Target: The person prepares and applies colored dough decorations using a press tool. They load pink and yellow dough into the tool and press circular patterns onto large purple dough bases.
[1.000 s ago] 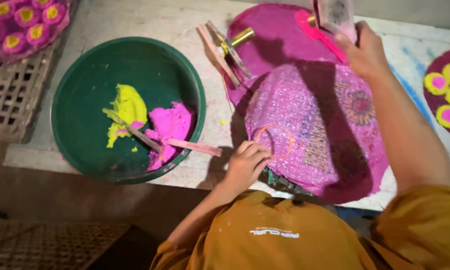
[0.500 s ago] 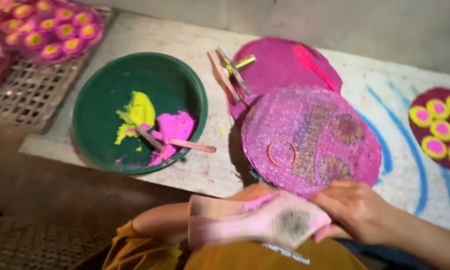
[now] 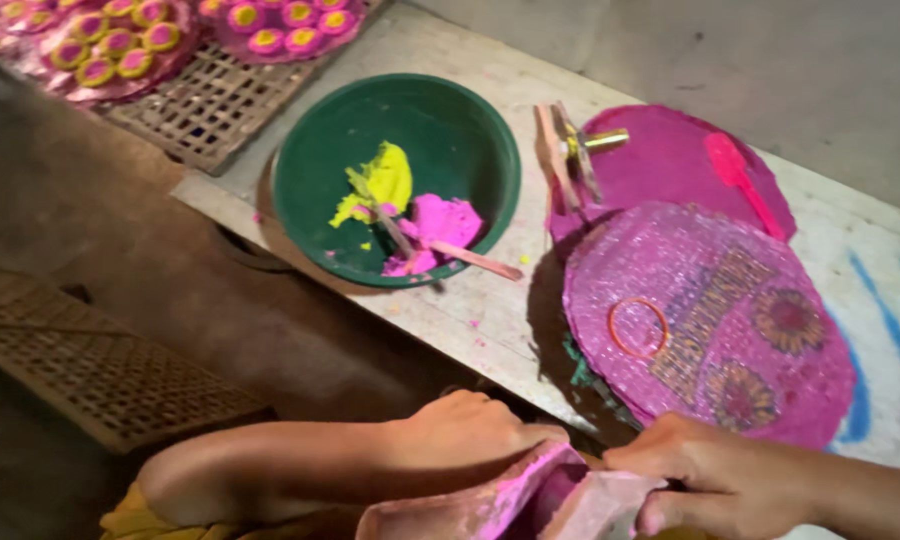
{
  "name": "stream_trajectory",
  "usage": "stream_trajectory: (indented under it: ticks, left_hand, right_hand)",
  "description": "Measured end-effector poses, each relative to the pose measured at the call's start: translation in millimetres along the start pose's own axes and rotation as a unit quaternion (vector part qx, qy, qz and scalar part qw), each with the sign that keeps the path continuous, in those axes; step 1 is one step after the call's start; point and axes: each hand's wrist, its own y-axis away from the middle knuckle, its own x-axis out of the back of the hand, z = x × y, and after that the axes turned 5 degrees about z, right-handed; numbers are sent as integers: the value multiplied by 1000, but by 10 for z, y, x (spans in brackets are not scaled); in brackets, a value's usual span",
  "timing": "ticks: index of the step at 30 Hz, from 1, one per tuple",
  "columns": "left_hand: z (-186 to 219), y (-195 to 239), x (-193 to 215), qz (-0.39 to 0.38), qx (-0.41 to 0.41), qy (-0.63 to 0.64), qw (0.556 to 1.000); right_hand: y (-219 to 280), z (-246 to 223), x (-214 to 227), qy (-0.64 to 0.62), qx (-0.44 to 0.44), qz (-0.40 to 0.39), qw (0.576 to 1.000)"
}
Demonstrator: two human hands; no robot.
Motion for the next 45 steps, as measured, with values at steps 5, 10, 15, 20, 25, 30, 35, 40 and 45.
stream_trajectory:
  ticks: [5, 10, 15, 20, 25, 30, 35, 40, 45]
  left_hand:
    - [-594, 486, 317, 87, 115, 74, 987]
    - [-1557, 980, 777, 79, -2, 586, 806]
    - [-1911, 808, 360, 37, -45, 816, 576]
    - [-2786, 835, 178, 417, 40, 653, 631]
    - [-3884, 632, 20, 662, 82, 417, 618]
    - [-4183, 415, -82, 658, 149, 338, 656]
    - [-4094, 443, -136, 673, 95, 339, 651]
    - [-4108, 412, -269, 712, 36, 382, 588]
    - [-4168, 489, -306, 715, 103, 9, 692]
  right_hand:
    - [-39, 49, 302, 109, 38, 68, 991]
    - [-510, -27, 1035, 638, 150, 164, 738]
    - [-1521, -261, 1578, 803, 205, 164, 534]
    - [-2501, 190, 1637, 630, 183, 369, 658]
    - [-3743, 1743, 1400, 535, -57, 95, 838]
    - [-4290, 2522, 1422, 691, 113, 11, 714]
    - [-4305, 2079, 1950, 479, 29, 73, 874]
    - [-4358, 1667, 2394, 229, 18, 286, 930]
    - [-4693, 1981, 2475, 188, -58, 319, 927]
